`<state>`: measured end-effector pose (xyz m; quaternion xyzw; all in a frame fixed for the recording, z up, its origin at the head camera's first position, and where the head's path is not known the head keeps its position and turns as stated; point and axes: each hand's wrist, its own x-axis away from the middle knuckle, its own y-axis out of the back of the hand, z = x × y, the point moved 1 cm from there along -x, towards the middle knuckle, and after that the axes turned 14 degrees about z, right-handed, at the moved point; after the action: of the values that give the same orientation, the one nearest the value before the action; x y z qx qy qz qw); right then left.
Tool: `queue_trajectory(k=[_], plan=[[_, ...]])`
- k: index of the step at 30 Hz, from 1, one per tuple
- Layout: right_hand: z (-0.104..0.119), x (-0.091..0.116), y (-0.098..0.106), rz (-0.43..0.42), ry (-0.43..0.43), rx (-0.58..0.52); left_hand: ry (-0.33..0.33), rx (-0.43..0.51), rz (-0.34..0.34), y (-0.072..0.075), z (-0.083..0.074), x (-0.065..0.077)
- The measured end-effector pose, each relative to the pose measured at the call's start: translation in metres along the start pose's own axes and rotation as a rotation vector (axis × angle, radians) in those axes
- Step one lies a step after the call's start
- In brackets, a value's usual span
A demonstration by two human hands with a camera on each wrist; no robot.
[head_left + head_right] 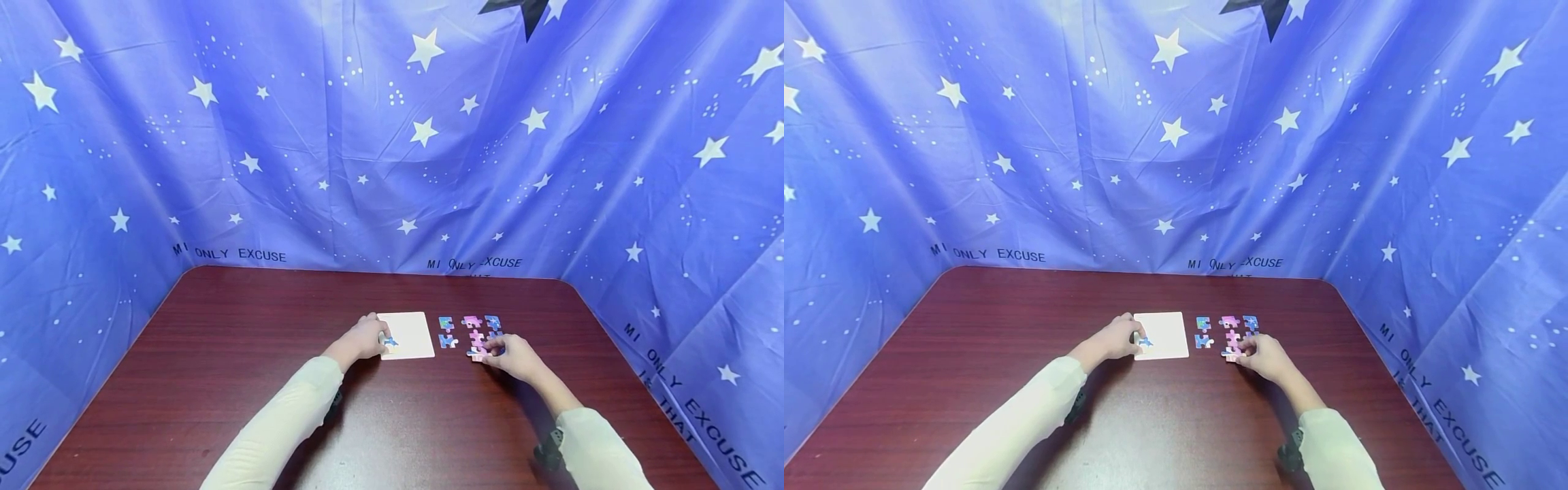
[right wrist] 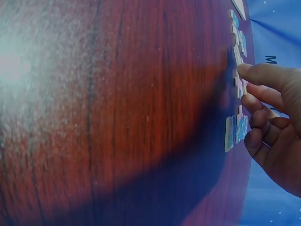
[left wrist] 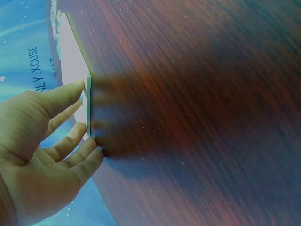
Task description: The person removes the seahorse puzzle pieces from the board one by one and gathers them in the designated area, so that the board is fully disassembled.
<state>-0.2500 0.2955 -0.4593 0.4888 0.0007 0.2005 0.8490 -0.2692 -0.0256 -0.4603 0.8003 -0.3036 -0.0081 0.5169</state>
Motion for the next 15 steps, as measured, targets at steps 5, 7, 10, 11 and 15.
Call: queue_trajectory(k=[5, 7, 10, 11, 15], plan=[[-0.0006, 0.0017, 0.0006, 0.014, -0.013, -0.009, 0.006, -0.012, -0.003, 0.0010, -0.0006, -0.0011], [-0.0007, 0.0023, 0.0005, 0.018, -0.018, -0.012, 0.010, -0.014, -0.003, 0.0011, -0.0008, -0.0017], [-0.0012, 0.0035, 0.0003, 0.030, -0.016, -0.006, 0.013, -0.014, -0.001, 0.0008, -0.0007, -0.0023], [-0.0017, 0.0038, 0.0002, 0.033, -0.018, -0.007, 0.013, -0.015, -0.001, 0.0007, -0.0006, -0.0023], [-0.0029, 0.0048, 0.0001, 0.043, -0.008, 0.004, 0.014, -0.023, -0.005, 0.0008, -0.0006, -0.0019]])
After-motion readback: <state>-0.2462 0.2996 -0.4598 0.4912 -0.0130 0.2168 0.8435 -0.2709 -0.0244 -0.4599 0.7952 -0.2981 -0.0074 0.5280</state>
